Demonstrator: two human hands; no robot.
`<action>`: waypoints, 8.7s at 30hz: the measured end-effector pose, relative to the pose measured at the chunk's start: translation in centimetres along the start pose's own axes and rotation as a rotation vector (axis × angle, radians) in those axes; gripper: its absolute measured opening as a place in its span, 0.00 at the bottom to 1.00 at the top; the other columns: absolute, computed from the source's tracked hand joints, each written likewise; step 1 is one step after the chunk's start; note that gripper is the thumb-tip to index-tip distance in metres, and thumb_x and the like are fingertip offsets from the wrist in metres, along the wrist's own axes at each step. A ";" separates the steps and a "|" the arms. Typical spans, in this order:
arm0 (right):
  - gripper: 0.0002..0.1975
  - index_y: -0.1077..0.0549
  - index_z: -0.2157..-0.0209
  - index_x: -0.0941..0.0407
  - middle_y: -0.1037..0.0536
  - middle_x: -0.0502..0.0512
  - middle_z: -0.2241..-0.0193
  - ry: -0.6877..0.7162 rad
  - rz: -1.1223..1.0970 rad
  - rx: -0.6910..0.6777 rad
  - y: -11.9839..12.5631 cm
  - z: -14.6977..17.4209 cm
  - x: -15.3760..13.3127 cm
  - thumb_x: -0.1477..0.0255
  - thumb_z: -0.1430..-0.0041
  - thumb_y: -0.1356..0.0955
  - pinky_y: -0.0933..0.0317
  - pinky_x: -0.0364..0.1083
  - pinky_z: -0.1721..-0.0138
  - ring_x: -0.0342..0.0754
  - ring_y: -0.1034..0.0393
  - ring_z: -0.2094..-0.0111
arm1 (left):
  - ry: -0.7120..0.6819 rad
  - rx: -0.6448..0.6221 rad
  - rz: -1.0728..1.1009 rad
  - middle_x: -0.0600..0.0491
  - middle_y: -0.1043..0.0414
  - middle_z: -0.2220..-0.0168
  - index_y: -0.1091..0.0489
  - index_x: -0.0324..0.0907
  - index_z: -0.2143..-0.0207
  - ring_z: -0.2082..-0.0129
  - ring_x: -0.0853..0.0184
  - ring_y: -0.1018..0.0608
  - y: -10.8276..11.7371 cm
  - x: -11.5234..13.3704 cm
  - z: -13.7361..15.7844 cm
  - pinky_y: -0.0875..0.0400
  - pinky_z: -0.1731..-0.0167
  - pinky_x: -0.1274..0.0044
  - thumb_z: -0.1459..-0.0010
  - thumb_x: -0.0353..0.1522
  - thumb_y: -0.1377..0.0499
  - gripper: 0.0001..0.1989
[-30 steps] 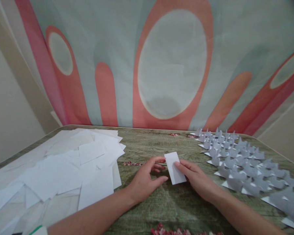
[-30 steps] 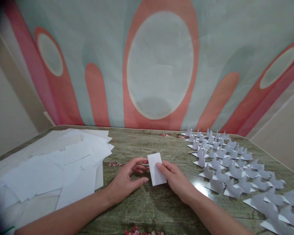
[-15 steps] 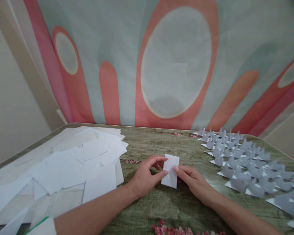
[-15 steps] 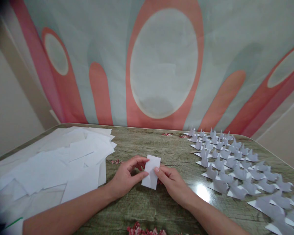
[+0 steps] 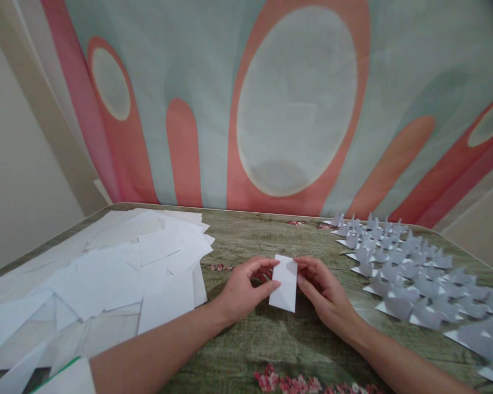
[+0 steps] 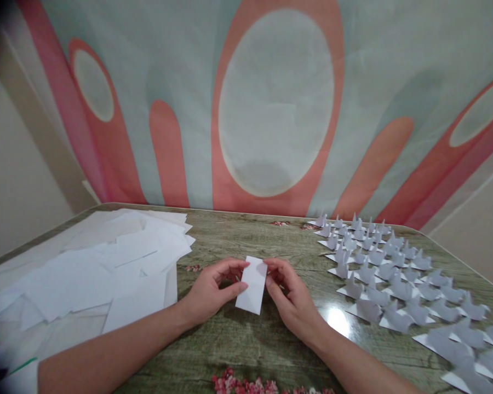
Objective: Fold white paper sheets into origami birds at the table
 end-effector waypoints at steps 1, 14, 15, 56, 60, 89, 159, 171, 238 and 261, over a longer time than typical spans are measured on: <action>0.13 0.39 0.54 0.54 0.30 0.55 0.62 -0.010 0.007 -0.006 0.0 0.0 0.0 0.66 0.40 0.39 0.36 0.46 0.60 0.47 0.33 0.61 | 0.000 -0.004 -0.004 0.50 0.29 0.62 0.32 0.38 0.55 0.65 0.68 0.27 0.0 0.1 0.0 0.30 0.63 0.76 0.50 0.28 0.39 0.17; 0.12 0.38 0.54 0.54 0.31 0.53 0.66 -0.037 0.029 -0.049 0.3 0.4 -0.4 0.68 0.40 0.39 0.38 0.45 0.62 0.47 0.33 0.63 | -0.028 -0.025 -0.023 0.49 0.31 0.59 0.32 0.39 0.54 0.64 0.69 0.28 0.2 0.3 0.1 0.31 0.64 0.77 0.47 0.29 0.42 0.17; 0.13 0.38 0.54 0.54 0.31 0.53 0.66 -0.035 0.034 -0.052 0.3 0.4 -0.4 0.68 0.40 0.39 0.38 0.45 0.62 0.47 0.33 0.63 | -0.026 -0.029 -0.017 0.49 0.31 0.58 0.32 0.39 0.53 0.64 0.69 0.28 0.2 0.3 0.1 0.31 0.64 0.77 0.47 0.30 0.43 0.16; 0.06 0.34 0.61 0.54 0.34 0.53 0.64 0.120 0.130 -0.050 0.3 0.0 -0.2 0.72 0.42 0.37 0.41 0.43 0.67 0.44 0.37 0.68 | -0.029 -0.092 0.045 0.47 0.32 0.58 0.31 0.38 0.55 0.63 0.66 0.28 0.2 0.0 -0.1 0.32 0.64 0.77 0.47 0.30 0.41 0.16; 0.05 0.33 0.63 0.54 0.34 0.52 0.65 0.154 0.161 -0.028 0.3 -0.1 -0.1 0.73 0.42 0.36 0.41 0.43 0.68 0.44 0.37 0.68 | -0.037 -0.113 0.057 0.47 0.32 0.57 0.30 0.37 0.56 0.63 0.66 0.28 0.2 0.1 0.0 0.32 0.64 0.77 0.47 0.30 0.41 0.14; 0.05 0.27 0.65 0.53 0.32 0.51 0.71 0.228 0.260 0.075 0.5 -0.4 0.1 0.74 0.45 0.34 0.39 0.44 0.70 0.43 0.36 0.72 | 0.126 -0.153 0.312 0.47 0.28 0.59 0.29 0.38 0.57 0.64 0.65 0.26 0.3 -0.7 -0.2 0.33 0.64 0.75 0.51 0.34 0.36 0.18; 0.06 0.28 0.68 0.54 0.27 0.52 0.66 0.157 0.172 -0.005 0.1 -0.3 0.0 0.79 0.47 0.34 0.39 0.44 0.64 0.45 0.32 0.65 | 0.007 -0.158 0.021 0.50 0.25 0.60 0.25 0.40 0.61 0.61 0.64 0.26 0.4 -0.2 -0.2 0.35 0.60 0.77 0.53 0.31 0.36 0.14; 0.08 0.26 0.66 0.54 0.26 0.54 0.66 0.159 0.163 -0.050 0.1 -0.3 -0.2 0.78 0.47 0.34 0.38 0.45 0.61 0.47 0.31 0.62 | 0.046 -0.080 0.002 0.49 0.24 0.67 0.24 0.38 0.66 0.67 0.65 0.26 0.3 -0.1 0.0 0.36 0.67 0.78 0.51 0.33 0.37 0.10; 0.07 0.25 0.67 0.53 0.27 0.56 0.64 0.109 0.154 0.031 -0.7 0.3 -0.7 0.69 0.44 0.35 0.37 0.45 0.62 0.48 0.32 0.61 | -0.017 -0.119 0.055 0.50 0.27 0.69 0.24 0.38 0.70 0.69 0.67 0.27 0.3 0.0 -0.1 0.33 0.66 0.78 0.55 0.34 0.34 0.09; 0.08 0.32 0.72 0.56 0.29 0.54 0.65 0.005 -0.025 0.045 -0.9 0.5 -1.1 0.67 0.41 0.36 0.40 0.41 0.66 0.44 0.35 0.66 | 0.219 -0.047 0.346 0.52 0.26 0.75 0.27 0.35 0.75 0.75 0.70 0.27 0.0 -0.2 -0.4 0.34 0.70 0.78 0.59 0.34 0.33 0.12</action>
Point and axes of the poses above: each hand's wrist, its own z-axis away from the middle knuckle, its own y-axis out of the back of the hand, x = y × z, the point moved 1 cm from there along -z, towards the middle knuckle
